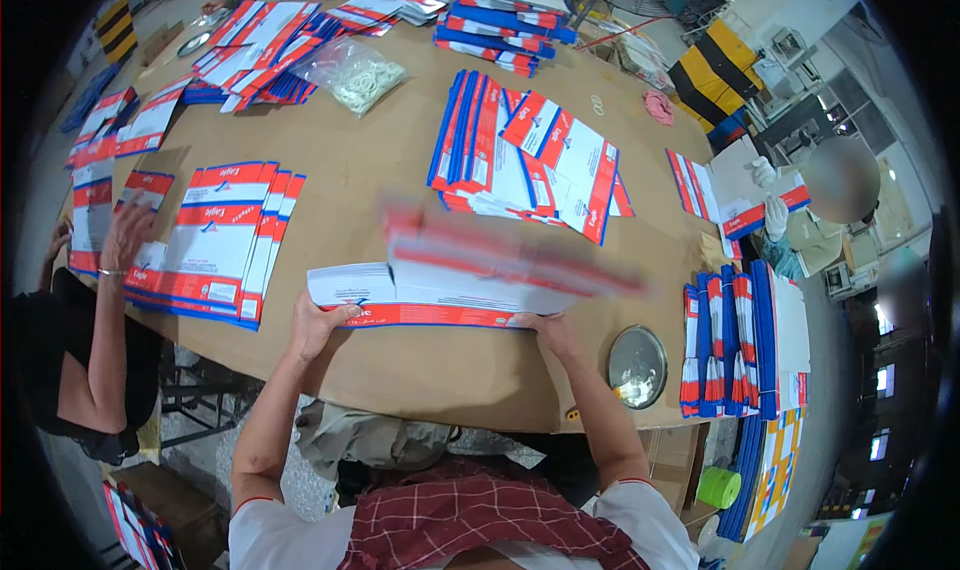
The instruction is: Applying glue to cardboard boxes and assembling them at a work table.
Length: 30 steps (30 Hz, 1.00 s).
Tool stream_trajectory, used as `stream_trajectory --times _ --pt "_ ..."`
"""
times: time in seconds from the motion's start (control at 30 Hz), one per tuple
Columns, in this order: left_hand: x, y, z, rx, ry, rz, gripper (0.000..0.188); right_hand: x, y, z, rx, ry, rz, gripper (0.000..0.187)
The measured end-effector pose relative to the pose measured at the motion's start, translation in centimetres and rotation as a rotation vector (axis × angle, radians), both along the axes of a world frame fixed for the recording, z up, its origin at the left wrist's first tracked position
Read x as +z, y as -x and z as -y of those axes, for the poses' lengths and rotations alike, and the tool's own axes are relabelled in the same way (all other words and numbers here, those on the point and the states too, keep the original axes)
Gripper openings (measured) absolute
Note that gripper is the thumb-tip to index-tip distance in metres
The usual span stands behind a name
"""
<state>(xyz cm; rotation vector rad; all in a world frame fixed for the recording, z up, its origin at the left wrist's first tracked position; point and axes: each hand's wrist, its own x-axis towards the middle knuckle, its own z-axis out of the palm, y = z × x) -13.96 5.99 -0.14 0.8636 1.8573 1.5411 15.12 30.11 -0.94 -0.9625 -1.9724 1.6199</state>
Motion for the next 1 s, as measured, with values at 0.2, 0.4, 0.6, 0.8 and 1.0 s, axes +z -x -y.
stream_trajectory --times 0.2,0.4,0.6,0.8,1.0 --pt "6.2 -1.9 -15.7 -0.208 -0.219 0.183 0.05 6.6 -4.4 -11.6 -0.342 0.048 0.02 0.046" --pt "5.8 -2.5 -29.2 -0.143 0.027 -0.004 0.05 6.0 -5.4 -24.7 -0.309 0.22 -0.05 0.055" --pt "4.5 -7.4 -30.8 -0.365 -0.027 -1.308 0.074 -1.1 -7.4 -29.2 -0.374 0.244 0.134 0.064" --pt "0.0 -7.3 -34.6 -0.579 0.094 -1.445 0.066 3.1 -8.3 -24.4 -0.426 -0.917 0.485 0.044" --pt "4.5 -6.9 -30.4 -0.489 -0.184 -1.548 0.017 10.7 -15.2 -3.1 -0.435 -0.909 0.39 0.022"
